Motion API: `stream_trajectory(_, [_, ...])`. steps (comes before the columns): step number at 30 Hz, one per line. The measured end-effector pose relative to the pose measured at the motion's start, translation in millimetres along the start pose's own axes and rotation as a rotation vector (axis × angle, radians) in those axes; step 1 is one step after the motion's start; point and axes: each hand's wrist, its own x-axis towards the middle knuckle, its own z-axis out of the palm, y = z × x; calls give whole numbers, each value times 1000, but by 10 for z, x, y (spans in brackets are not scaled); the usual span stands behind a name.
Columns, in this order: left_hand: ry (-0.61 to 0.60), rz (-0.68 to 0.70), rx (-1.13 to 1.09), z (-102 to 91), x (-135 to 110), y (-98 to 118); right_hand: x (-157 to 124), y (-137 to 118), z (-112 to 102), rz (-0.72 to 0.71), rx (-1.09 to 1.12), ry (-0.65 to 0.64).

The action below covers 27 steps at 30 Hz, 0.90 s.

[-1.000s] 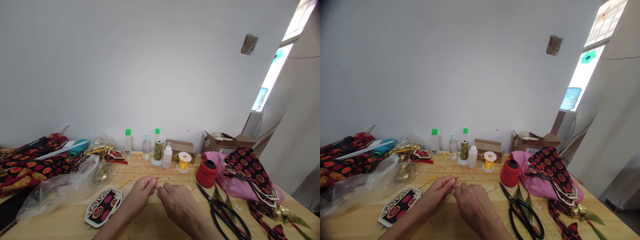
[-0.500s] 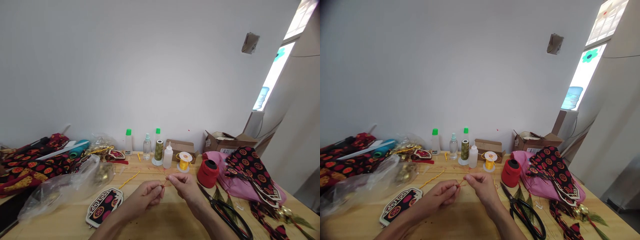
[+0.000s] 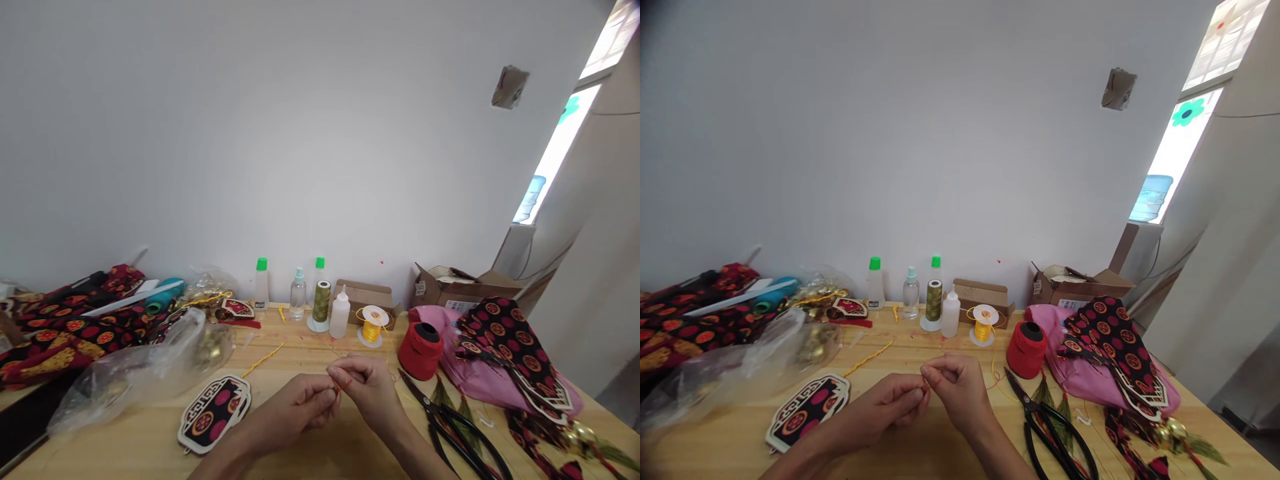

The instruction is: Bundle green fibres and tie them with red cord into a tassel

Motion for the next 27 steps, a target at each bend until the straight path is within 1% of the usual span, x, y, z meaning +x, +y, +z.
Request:
stream_trajectory(3, [98,30,18,-40,30,-48,9,70,29,-60,-152,57])
stream_trajectory(8, [242,29,115,-119,70,-137,-25,113,53,-260,-468,80])
stream_trajectory(10, [306,26,212,-129,71,-132,-55,99,54,-334,-598,51])
stream_trajectory(13, [399,23,429,-124,58,-88,-99,52,59,-416,-788,-12])
stream_trajectory(14, [413,26,498,-120,52,-74,-110,34,62,-438,-852,-26])
stream_trajectory(16, [398,36,606,-111,42,-59,-125,2,63,-482,-966,-49])
stream_trajectory(18, [356,44,680,-104,36,-70,-132,-22,53,-521,-1045,-74])
stream_trajectory(20, [332,55,751,-99,29,-99,-134,-44,23,-546,-1087,-109])
stream_trajectory(22, [314,72,817,-96,21,-130,-129,-69,-23,-548,-1084,-144])
stream_trajectory(24, [277,100,853,-91,13,-145,-115,-95,-78,-525,-1001,-159])
stream_trajectory(27, [200,137,846,-78,12,-126,-70,-118,-152,-418,-730,-136])
